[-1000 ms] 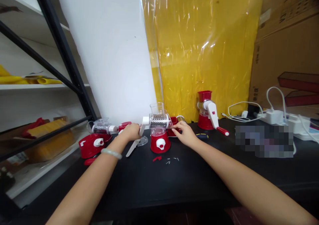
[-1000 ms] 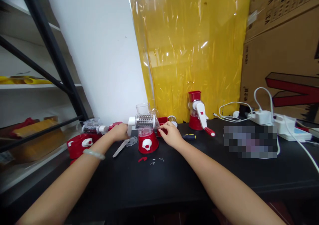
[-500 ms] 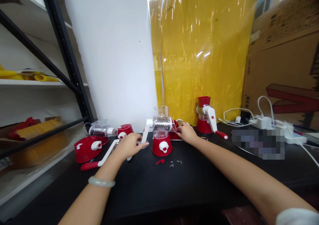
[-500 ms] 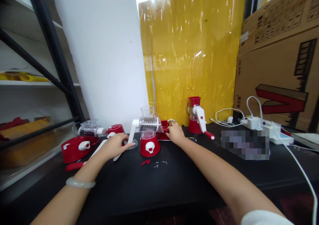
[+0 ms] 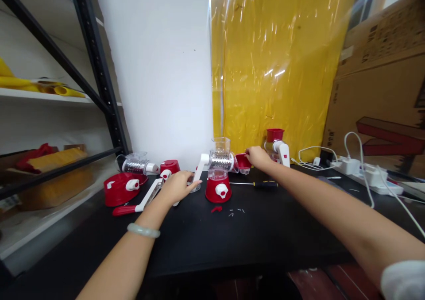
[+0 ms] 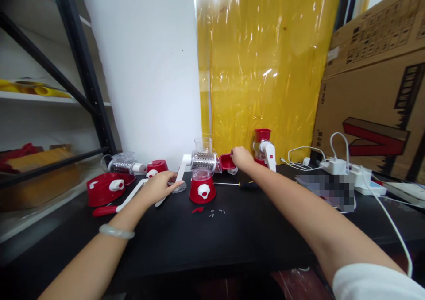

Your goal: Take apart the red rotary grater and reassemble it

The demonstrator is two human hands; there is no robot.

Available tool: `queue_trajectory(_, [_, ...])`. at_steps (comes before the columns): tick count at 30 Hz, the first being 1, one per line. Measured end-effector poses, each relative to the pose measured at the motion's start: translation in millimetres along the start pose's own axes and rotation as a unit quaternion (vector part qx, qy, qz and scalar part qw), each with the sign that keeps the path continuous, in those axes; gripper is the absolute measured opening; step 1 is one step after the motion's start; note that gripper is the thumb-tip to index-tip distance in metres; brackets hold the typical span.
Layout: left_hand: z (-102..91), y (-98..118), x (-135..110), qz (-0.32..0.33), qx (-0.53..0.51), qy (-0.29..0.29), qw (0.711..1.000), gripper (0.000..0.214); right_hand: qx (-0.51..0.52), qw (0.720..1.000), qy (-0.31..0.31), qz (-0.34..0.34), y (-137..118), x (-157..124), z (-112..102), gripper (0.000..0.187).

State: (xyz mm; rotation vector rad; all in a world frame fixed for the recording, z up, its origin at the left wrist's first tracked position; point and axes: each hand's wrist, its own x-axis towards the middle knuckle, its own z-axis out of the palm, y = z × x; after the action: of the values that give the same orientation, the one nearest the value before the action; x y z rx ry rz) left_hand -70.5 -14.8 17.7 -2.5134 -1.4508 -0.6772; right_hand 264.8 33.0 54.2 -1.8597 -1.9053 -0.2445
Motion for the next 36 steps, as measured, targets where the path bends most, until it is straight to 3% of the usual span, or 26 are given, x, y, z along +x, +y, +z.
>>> queue_trajectory(4, [1.1,-0.5,-0.4,-0.001,-0.002,0.0,1.0,0.046,0.002,0.999,0.04,0.021,2.9,11.5,-56.0,0.023])
queue_trajectory(5, [1.3,-0.5,-0.3,-0.001,-0.002,0.0,1.0,0.046,0.048,0.997,0.044,0.038,-0.3,13.8,-71.4,0.025])
queue_trajectory(8, [0.9,0.1,-0.2,-0.004,-0.001,-0.002,1.0,0.046,0.231,0.968,0.001,0.098,-20.2,17.1,-114.5,0.041])
queue_trajectory(12, [-1.5,2.9,-1.2,-0.01,0.0,-0.008,1.0,0.045,0.321,0.937,-0.086,0.104,-58.3,15.9,-148.1,0.026])
queue_trajectory(15, [-3.4,5.4,-2.5,-0.013,0.0,-0.009,1.0,0.043,0.304,0.937,-0.138,0.106,-82.7,17.3,-151.4,0.026])
queue_trajectory(19, [-3.7,6.3,-3.6,-0.023,0.0,-0.008,1.0,0.041,0.283,0.942,-0.129,0.123,-101.0,22.3,-146.9,0.023])
queue_trajectory(25, [-2.3,4.4,-2.7,-0.022,-0.008,-0.009,1.0,0.041,0.322,0.926,-0.133,0.144,-107.6,30.3,-145.4,0.016])
queue_trajectory(29, [-1.7,4.8,-2.9,-0.019,-0.006,-0.004,1.0,0.04,0.312,0.93,-0.121,0.154,-111.2,34.9,-137.8,0.019])
queue_trajectory(36, [-2.1,5.0,-3.5,-0.018,-0.008,-0.008,1.0,0.04,0.278,0.945,-0.116,0.131,-115.9,38.6,-129.0,0.009])
